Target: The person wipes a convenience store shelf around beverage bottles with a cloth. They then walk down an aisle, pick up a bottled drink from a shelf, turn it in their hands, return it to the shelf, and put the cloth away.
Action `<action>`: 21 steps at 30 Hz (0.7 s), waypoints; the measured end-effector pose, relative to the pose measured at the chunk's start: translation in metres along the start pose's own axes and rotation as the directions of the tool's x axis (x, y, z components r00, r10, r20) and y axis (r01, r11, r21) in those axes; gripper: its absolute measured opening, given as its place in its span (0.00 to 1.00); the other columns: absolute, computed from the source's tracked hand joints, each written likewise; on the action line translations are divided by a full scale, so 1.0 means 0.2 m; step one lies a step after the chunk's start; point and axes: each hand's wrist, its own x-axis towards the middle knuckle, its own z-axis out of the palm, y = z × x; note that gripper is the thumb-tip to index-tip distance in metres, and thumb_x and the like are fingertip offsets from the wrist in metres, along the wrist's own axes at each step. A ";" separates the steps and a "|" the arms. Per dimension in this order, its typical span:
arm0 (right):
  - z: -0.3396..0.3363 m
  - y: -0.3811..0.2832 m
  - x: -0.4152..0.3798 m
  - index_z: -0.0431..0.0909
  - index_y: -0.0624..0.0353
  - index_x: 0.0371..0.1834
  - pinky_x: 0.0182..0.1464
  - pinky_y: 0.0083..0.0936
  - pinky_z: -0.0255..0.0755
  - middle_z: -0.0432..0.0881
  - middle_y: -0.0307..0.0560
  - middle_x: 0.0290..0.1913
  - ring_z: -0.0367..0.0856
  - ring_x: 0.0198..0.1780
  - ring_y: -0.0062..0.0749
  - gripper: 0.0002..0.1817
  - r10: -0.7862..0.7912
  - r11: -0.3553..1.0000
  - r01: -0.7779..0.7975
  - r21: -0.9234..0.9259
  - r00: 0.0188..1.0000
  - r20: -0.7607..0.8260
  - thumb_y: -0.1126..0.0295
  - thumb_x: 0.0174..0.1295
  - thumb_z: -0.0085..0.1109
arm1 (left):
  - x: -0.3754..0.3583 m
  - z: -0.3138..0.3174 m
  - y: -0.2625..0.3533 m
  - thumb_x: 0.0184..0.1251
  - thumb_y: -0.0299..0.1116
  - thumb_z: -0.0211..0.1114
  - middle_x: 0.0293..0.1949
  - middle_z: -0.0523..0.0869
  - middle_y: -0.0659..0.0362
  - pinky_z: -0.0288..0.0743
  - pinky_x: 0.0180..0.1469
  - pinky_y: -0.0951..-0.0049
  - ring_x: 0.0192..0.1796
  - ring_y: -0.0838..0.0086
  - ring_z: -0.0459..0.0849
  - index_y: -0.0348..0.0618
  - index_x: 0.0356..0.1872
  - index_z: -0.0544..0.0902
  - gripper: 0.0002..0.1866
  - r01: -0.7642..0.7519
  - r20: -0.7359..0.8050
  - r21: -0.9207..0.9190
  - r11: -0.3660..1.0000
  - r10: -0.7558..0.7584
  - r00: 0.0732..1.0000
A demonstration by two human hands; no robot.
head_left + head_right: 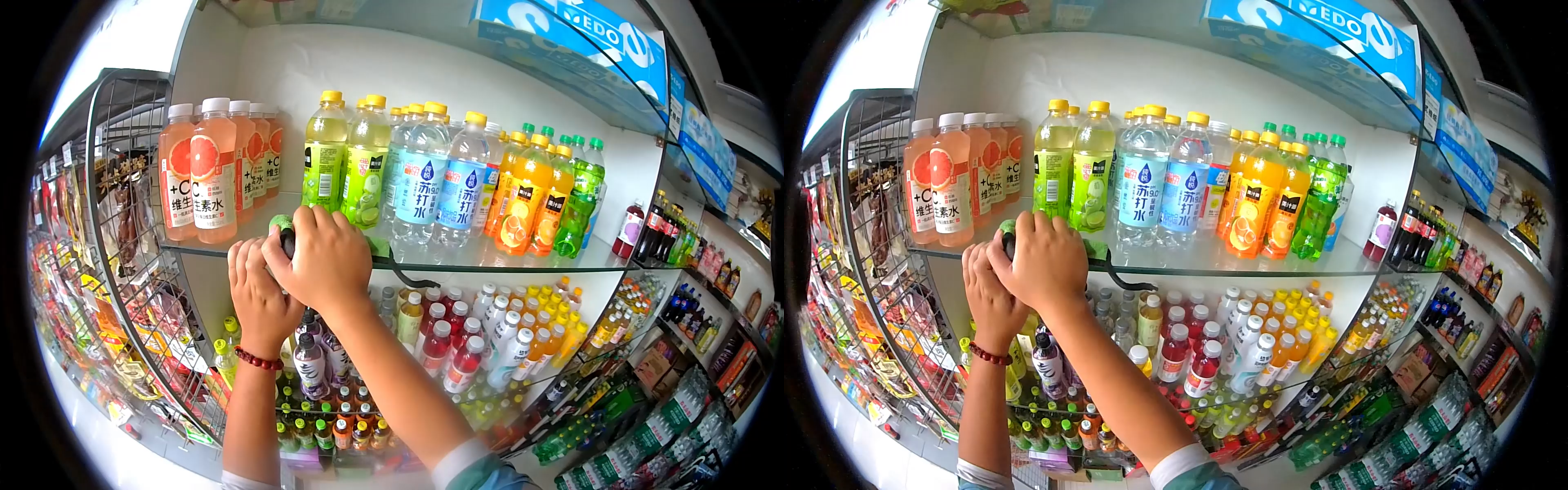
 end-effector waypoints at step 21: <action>-0.01 0.00 0.00 0.75 0.57 0.28 0.34 0.42 0.76 0.79 0.48 0.27 0.81 0.30 0.48 0.19 -0.015 1.000 0.015 -0.004 1.000 -0.004 0.53 0.66 0.63 | 0.00 0.01 0.00 0.69 0.35 0.67 0.59 0.82 0.50 0.64 0.77 0.43 0.65 0.50 0.79 0.35 0.71 0.74 0.31 0.004 -0.002 0.013 1.000 -0.004 1.000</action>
